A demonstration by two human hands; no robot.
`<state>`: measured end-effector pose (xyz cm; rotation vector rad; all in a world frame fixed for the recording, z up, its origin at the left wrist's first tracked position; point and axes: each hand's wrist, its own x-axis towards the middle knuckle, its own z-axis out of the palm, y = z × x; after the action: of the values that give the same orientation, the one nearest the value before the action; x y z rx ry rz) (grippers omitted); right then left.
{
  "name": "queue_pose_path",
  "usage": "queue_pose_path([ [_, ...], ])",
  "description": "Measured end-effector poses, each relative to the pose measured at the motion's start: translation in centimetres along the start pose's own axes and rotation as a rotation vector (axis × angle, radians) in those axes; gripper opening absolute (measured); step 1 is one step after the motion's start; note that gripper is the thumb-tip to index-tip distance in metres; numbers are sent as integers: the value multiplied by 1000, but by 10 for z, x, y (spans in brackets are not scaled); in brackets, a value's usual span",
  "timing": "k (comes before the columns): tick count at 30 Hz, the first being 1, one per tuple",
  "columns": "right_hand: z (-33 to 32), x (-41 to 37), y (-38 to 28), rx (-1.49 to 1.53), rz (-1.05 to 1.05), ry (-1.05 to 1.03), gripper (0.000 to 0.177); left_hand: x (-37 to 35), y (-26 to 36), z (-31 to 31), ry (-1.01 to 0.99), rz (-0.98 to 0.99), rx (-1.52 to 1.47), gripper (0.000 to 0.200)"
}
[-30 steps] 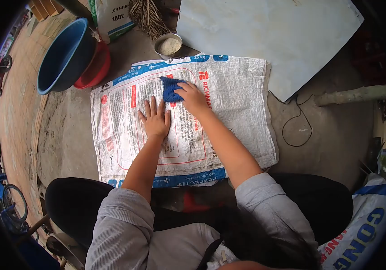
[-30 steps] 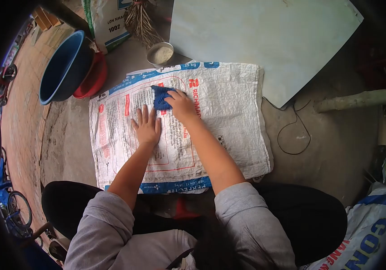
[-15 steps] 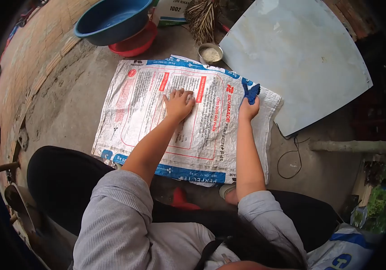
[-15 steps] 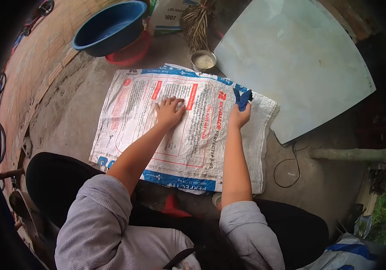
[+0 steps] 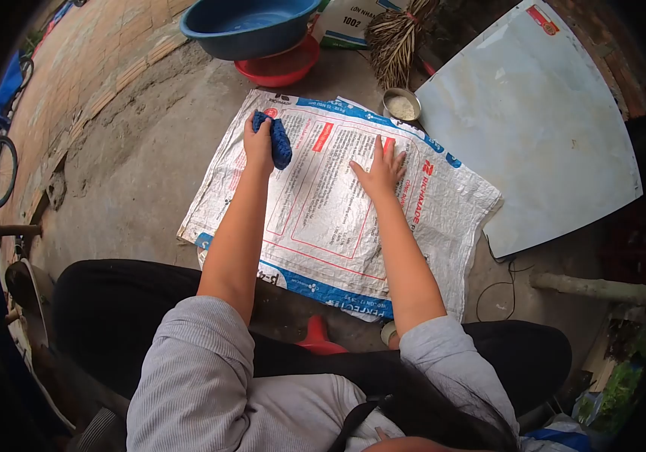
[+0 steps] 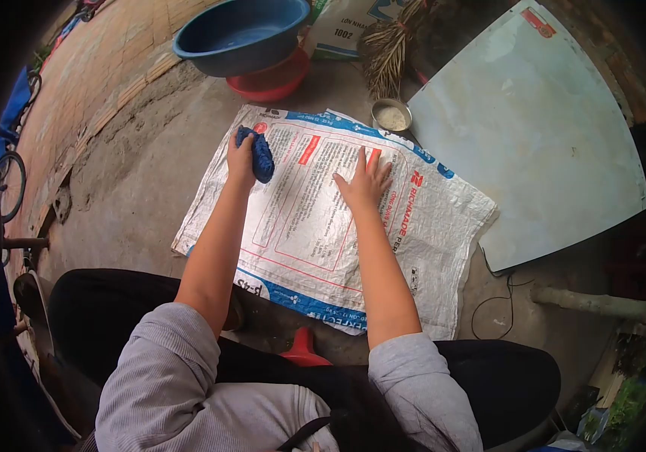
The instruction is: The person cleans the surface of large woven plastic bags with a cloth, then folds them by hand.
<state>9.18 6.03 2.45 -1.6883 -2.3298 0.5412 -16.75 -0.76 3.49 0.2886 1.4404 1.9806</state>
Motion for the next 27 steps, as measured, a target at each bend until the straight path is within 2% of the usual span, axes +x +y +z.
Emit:
queue_pose_path([
  [1, 16, -2, 10, -53, 14, 21, 92, -4, 0, 1, -70, 13, -25, 54],
  [2, 32, -5, 14, -50, 14, 10, 92, -4, -1, 3, -186, -26, 70, 63],
  [3, 47, -10, 20, -160, -35, 55, 85, -16, 3, 16, -299, -62, 227, 69],
  [5, 61, -15, 23, -266, -71, 84, 79, -33, -28, 35, -596, 69, 547, 77],
  [6, 60, -16, 21, -282, -80, 113, 75, -35, -49, 40, -776, 135, 864, 76],
  [7, 59, -16, 19, -300, -89, 143, 72, -64, -45, 54, -795, 192, 1356, 69],
  [8, 58, -17, 18, -463, -76, 111, 73, -76, -61, 54, -853, 415, 1559, 57],
  [9, 57, -16, 16, -463, -69, 107, 73, -82, -76, 51, -819, 615, 1578, 47],
  [11, 58, -16, 13, -365, -66, 144, 73, -75, -89, 44, -669, 676, 1384, 38],
  [12, 59, -16, 13, -358, -70, 176, 72, -67, -91, 45, -673, 669, 1377, 38],
  [14, 59, -13, 12, -351, -69, 184, 71, -48, -90, 42, -771, 781, 1361, 36],
  [17, 63, -12, 9, -329, -68, 198, 69, -10, -83, 34, -689, 742, 1311, 35],
  [18, 63, -12, 10, -329, -65, 196, 69, 9, -87, 24, -540, 846, 1344, 35],
  [19, 64, -12, 10, -335, -62, 193, 69, 29, -87, 9, -460, 714, 1390, 32],
  [20, 65, -11, 11, -341, -55, 182, 69, 52, -90, -15, -404, 713, 1448, 31],
  [22, 66, -10, 11, -341, -54, 177, 68, 82, -70, -52, -343, 861, 1577, 34],
  [24, 66, -11, 12, -319, -54, 176, 68, 108, -56, -85, -46, 674, 1663, 36],
  [25, 67, -11, 13, -318, -51, 174, 68, 122, -55, -101, 43, 629, 1595, 34],
  [27, 67, -11, 12, -328, -52, 180, 68, 125, -43, -95, 75, 452, 1519, 33],
])
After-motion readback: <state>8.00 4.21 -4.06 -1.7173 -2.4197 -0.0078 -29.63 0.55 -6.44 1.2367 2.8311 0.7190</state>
